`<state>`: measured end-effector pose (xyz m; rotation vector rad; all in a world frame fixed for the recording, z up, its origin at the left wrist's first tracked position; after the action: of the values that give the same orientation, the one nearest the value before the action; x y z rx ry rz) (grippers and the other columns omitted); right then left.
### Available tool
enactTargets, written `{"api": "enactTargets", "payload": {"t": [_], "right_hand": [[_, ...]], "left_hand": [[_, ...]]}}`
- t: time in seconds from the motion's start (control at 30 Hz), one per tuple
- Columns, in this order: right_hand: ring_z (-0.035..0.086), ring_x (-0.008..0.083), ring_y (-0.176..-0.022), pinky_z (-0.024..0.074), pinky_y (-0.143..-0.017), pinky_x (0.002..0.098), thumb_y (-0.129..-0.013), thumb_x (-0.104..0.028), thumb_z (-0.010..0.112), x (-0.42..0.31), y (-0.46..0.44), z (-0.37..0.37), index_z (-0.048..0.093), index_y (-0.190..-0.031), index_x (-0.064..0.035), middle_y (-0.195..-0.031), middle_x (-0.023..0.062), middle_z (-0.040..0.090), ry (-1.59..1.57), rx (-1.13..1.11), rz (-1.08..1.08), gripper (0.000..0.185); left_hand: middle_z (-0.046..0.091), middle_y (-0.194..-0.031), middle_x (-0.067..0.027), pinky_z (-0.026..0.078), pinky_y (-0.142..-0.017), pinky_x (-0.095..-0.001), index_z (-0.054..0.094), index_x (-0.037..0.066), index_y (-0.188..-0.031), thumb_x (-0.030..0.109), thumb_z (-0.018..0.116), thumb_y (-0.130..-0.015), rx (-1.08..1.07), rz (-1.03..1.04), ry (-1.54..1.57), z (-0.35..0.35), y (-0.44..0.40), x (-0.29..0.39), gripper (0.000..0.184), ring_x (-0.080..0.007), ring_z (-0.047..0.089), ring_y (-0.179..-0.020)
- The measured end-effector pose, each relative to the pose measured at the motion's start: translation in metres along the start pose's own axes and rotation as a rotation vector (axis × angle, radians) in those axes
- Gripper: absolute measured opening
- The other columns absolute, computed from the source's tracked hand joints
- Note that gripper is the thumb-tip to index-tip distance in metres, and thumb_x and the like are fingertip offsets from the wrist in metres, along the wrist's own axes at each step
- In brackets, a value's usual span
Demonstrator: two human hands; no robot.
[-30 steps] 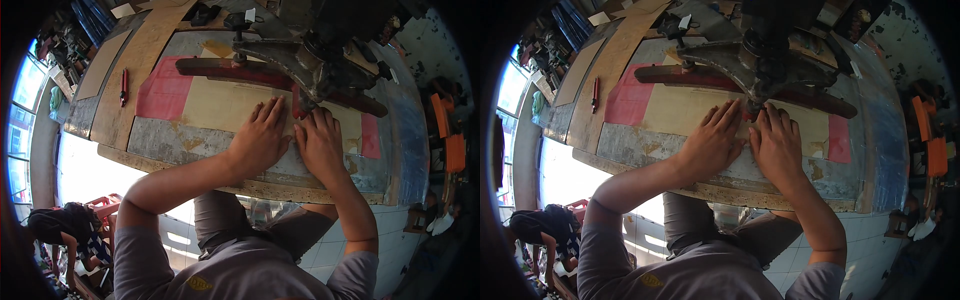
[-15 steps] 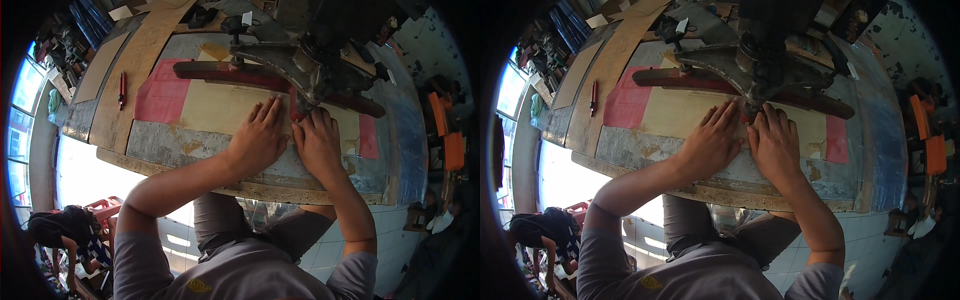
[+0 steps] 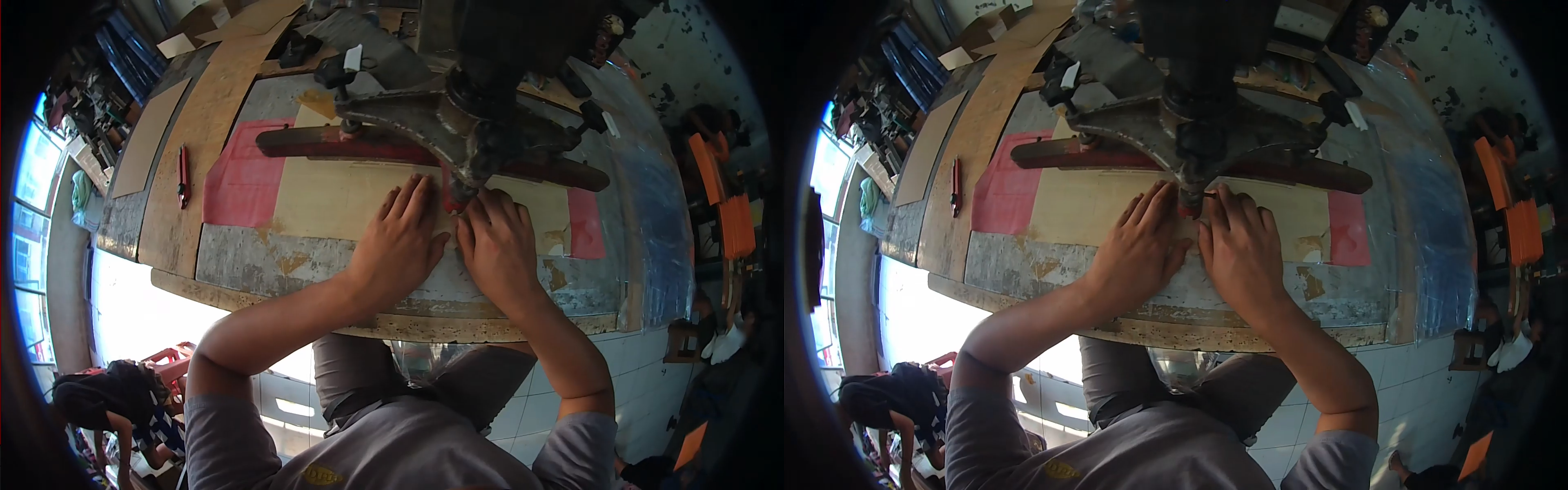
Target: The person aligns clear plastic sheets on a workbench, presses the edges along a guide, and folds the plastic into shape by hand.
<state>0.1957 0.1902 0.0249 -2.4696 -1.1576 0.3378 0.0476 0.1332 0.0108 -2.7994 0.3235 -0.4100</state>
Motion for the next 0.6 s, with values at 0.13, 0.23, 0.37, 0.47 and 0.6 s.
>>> {"api": "enactTargets", "payload": {"t": [0.13,0.23,0.37,0.47,0.6], "right_hand": [[0.06,0.0288,-0.114,0.0476,-0.094,0.041,-0.094,-0.02,0.069,0.0013,-0.0001,-0.0003,0.065,-0.125,0.0101,-0.132,0.0187,0.063,-0.027,-0.016,0.012,0.043],[0.06,0.0294,-0.114,0.048,-0.094,0.041,-0.094,-0.019,0.069,0.0018,-0.001,-0.0016,0.064,-0.126,0.0115,-0.131,0.019,0.063,-0.054,-0.016,0.009,0.044],[0.06,0.0297,-0.113,0.0484,-0.093,0.0415,-0.094,-0.019,0.069,0.0018,-0.0007,-0.0006,0.064,-0.126,0.0115,-0.128,0.0189,0.064,-0.062,-0.023,0.018,0.044],[0.06,0.0298,-0.113,0.0485,-0.093,0.0416,-0.094,-0.018,0.069,0.0016,-0.0008,-0.001,0.064,-0.126,0.0113,-0.125,0.0187,0.064,-0.066,-0.03,0.02,0.044],[0.059,0.0302,-0.113,0.0489,-0.093,0.0418,-0.093,-0.018,0.07,0.0013,-0.0009,-0.0014,0.063,-0.127,0.0112,-0.123,0.0186,0.063,-0.078,-0.034,0.024,0.045]], "left_hand": [[0.044,-0.152,-0.0306,0.033,-0.124,-0.0502,0.046,-0.014,-0.144,0.028,0.058,-0.1,-0.017,-0.013,-0.029,0.0008,0.0,0.0014,0.062,-0.0402,0.038,-0.15],[0.044,-0.153,-0.0307,0.033,-0.124,-0.0507,0.046,-0.014,-0.145,0.028,0.058,-0.1,-0.025,-0.019,-0.021,0.0,0.0002,0.0011,0.062,-0.0402,0.038,-0.15],[0.044,-0.153,-0.0313,0.033,-0.124,-0.0512,0.046,-0.014,-0.145,0.028,0.057,-0.101,-0.027,-0.021,-0.018,-0.0004,-0.0002,0.0012,0.062,-0.0406,0.038,-0.15],[0.044,-0.153,-0.0317,0.034,-0.124,-0.0512,0.046,-0.014,-0.145,0.028,0.057,-0.102,-0.038,-0.022,-0.022,-0.0006,0.0003,0.0015,0.061,-0.0412,0.038,-0.15],[0.043,-0.153,-0.0322,0.034,-0.124,-0.0508,0.047,-0.014,-0.144,0.029,0.057,-0.102,-0.036,-0.018,-0.014,-0.0018,0.0002,0.0018,0.061,-0.0422,0.038,-0.15]]}}
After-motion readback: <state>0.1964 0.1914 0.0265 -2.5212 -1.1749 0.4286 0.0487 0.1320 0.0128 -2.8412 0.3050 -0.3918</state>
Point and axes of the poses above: each hand's wrist, its own y-axis away from the middle knuckle, its own z-axis out of the palm, x = y × z, the point moved 4 cm from there along -y, towards the middle knuckle
